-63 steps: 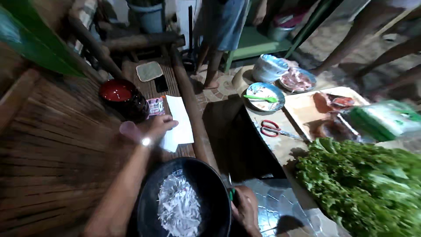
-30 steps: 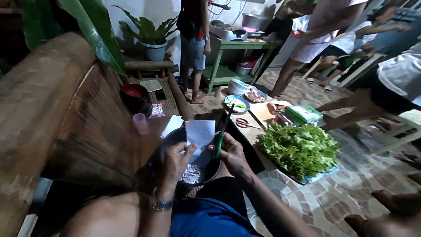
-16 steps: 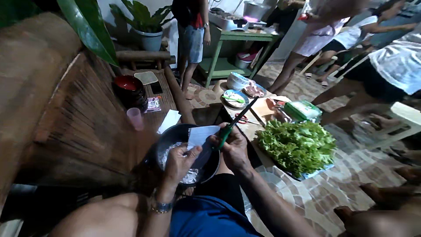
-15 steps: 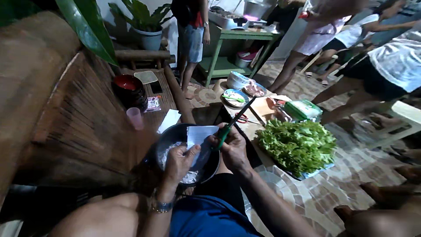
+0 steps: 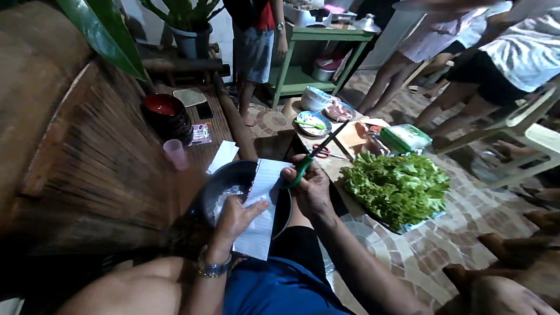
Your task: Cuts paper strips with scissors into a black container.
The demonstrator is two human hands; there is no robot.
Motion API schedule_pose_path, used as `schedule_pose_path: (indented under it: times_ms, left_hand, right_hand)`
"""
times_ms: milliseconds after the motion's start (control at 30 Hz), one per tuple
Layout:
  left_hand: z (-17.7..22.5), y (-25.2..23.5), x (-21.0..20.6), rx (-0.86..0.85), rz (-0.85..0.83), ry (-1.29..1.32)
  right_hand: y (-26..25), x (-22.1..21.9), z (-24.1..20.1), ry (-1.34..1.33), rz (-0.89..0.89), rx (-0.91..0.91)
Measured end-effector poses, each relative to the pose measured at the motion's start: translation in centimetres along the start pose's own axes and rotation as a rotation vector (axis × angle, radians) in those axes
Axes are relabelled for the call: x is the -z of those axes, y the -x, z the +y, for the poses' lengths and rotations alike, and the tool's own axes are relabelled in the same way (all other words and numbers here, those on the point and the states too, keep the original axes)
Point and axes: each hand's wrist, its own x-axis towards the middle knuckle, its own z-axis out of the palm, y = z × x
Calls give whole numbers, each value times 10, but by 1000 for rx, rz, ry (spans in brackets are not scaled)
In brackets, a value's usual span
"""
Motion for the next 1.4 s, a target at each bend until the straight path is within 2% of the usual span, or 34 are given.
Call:
schedule_pose_path:
  times_ms: [67, 167, 267, 433, 600, 733, 900, 1100, 1400]
  left_hand:
    - [-3, -2, 0, -53, 96, 21]
    - [-1, -5, 1, -24, 242, 129]
    - [-1, -5, 1, 5, 282, 174]
    - [3, -5, 2, 60, 270, 124]
    - [0, -8, 13, 10, 332, 105]
    - [6, -7, 25, -19, 398, -162]
    - [17, 4, 36, -16, 315, -400]
    - [18, 3, 34, 70, 215, -409]
    - [17, 5, 34, 74, 118, -338]
  right_hand:
    - [2, 6, 2, 145, -85, -5]
    - [22, 8, 11, 328, -243, -19]
    - [43, 5, 24, 405, -302, -11]
    - [56, 3, 36, 327, -292, -59]
    - [62, 6, 44, 255, -369, -112]
    - [79, 13, 47, 309, -412, -192]
    - [69, 25, 38, 329, -409, -240]
    - [64, 21, 22, 485, -461, -224]
    - [59, 20, 25, 420, -416, -172]
